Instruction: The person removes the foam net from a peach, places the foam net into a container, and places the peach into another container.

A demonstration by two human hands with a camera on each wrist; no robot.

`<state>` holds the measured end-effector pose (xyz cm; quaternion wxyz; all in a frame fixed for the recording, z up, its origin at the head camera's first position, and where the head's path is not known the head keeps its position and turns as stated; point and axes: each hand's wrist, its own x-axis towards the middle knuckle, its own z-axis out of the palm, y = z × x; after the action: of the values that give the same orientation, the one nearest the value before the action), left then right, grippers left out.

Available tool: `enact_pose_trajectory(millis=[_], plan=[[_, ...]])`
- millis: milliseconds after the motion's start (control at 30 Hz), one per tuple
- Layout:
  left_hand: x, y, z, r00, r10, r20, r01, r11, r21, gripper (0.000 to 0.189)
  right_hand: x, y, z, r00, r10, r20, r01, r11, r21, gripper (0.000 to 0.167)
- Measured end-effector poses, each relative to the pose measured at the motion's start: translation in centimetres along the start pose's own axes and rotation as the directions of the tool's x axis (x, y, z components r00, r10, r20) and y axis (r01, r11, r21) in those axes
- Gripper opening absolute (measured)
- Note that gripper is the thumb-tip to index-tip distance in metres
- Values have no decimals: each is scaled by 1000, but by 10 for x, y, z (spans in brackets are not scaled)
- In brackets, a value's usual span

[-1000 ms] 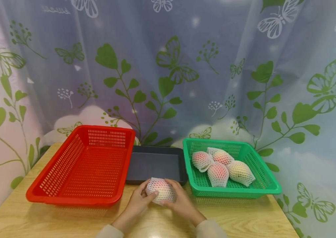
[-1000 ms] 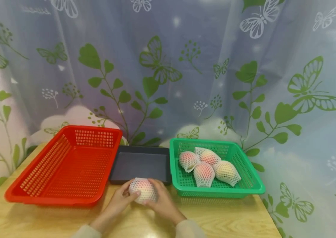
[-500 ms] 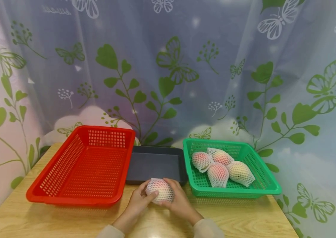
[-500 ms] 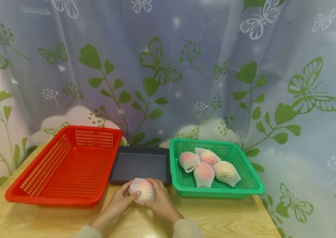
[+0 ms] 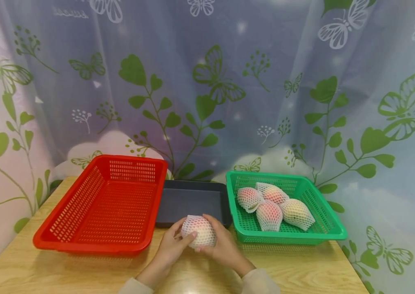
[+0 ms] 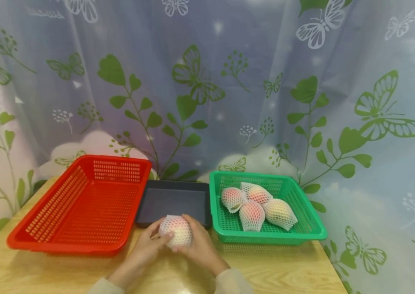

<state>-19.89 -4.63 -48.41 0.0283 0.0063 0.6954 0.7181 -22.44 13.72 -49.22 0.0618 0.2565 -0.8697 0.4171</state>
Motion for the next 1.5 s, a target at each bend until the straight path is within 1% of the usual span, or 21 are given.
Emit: enact_pose_trajectory(millis=[100, 233, 333, 467, 533, 633, 733, 800, 867, 933, 1033, 1167, 1300, 1367, 1500], plan=[[-4, 11, 0, 1000, 24, 6, -24, 1000, -13, 67, 2, -7, -6, 999, -28, -36, 28, 1000, 11, 86], [-8, 25, -1, 998, 59, 29, -57, 996, -62, 65, 4, -15, -15, 996, -53, -66, 56, 998, 39, 86], [-11, 34, -4, 994, 97, 50, -93, 994, -65, 62, 6, -20, -21, 996, -52, -69, 57, 995, 76, 85], [-14, 46, -11, 988, 131, 82, -128, 991, -46, 59, 8, -26, -30, 999, -20, -38, 27, 983, 184, 85], [-15, 51, -15, 987, 145, 76, -144, 989, -20, 56, 9, -29, -35, 1000, -4, -18, 9, 970, 242, 86], [-16, 60, -22, 981, 189, 42, -190, 982, 21, 47, 10, -32, -41, 1000, 1, 19, -7, 955, 298, 86], [-15, 67, -28, 971, 238, 7, -238, 970, 42, 36, 10, -33, -46, 999, 1, 50, -17, 947, 320, 86], [-15, 70, -31, 965, 261, 6, -261, 964, 48, 31, 10, -33, -49, 998, -8, 66, -14, 945, 328, 84], [-14, 71, -33, 961, 277, 21, -278, 959, 55, 28, 10, -33, -51, 996, -24, 86, -6, 943, 333, 83], [-13, 70, -34, 954, 295, 53, -298, 952, 63, 26, 9, -32, -53, 994, -45, 103, 7, 941, 340, 81], [-12, 67, -35, 940, 324, 107, -332, 941, 68, 25, 8, -33, -55, 989, -80, 126, 32, 937, 347, 82], [-12, 63, -35, 928, 340, 154, -353, 933, 66, 29, 8, -33, -55, 986, -105, 131, 52, 932, 357, 83], [-12, 61, -35, 922, 331, 200, -344, 938, 31, 41, 7, -31, -52, 987, -113, 118, 61, 923, 379, 83], [-12, 59, -34, 920, 326, 216, -339, 941, 24, 46, 6, -29, -51, 986, -119, 112, 65, 914, 401, 82], [-12, 56, -31, 929, 312, 200, -327, 944, 47, 51, 6, -25, -47, 988, -116, 104, 57, 890, 452, 79]])
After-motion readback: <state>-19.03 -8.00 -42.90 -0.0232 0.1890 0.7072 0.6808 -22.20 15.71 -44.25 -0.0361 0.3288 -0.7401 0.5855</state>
